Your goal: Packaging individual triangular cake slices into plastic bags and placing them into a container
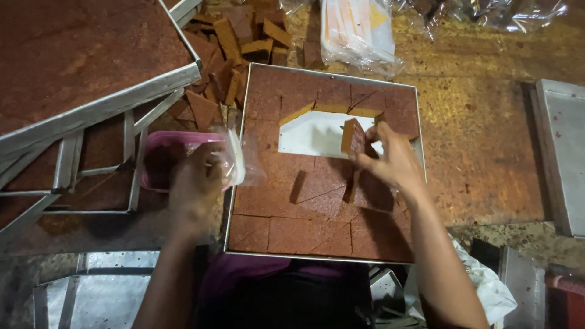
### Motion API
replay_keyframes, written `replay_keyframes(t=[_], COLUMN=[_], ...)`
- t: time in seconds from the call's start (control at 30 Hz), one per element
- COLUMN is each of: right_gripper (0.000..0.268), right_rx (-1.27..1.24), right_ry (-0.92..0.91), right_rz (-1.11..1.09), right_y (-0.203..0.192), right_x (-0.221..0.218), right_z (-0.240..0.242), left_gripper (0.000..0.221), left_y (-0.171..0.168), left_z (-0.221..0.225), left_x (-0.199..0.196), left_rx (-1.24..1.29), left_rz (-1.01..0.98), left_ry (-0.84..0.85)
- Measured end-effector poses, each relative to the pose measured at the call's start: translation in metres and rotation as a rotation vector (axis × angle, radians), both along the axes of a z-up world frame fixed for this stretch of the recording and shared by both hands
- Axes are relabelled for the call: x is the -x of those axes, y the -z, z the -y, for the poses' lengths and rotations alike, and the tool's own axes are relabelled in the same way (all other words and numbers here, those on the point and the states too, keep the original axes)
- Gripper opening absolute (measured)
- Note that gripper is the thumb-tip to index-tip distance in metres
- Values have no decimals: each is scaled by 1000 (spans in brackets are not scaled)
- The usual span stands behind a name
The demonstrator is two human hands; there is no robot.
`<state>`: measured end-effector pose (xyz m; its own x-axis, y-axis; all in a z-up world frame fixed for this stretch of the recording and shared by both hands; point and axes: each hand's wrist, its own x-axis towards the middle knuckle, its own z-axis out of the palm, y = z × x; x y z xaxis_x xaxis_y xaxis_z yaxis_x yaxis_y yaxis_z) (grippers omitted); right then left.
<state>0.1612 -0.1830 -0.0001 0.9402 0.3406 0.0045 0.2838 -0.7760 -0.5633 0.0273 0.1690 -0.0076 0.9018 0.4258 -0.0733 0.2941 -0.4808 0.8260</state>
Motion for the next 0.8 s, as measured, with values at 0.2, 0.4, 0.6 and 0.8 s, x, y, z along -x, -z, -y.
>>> replay_keyframes(t=[0.2, 0.4, 0.6, 0.8], right_gripper=[47, 47, 48, 44], right_rx=[-467, -805, -886, -804], right_ry=[47, 106, 109, -19], right_rz=[3, -97, -173, -195], right_y=[-6, 1, 4, -30], right_x=[62, 104, 125, 132], right_z=[-1, -11, -16, -39], left_gripper=[17, 23, 34, 92], left_y=[-62, -27, -48, -58], left_z=[16, 14, 39, 108], left_x=[1, -1, 5, 22], left_rx=[361, 189, -179, -391], left_rz=[-136, -143, 422, 362], left_ry=[-190, -111, 242, 460])
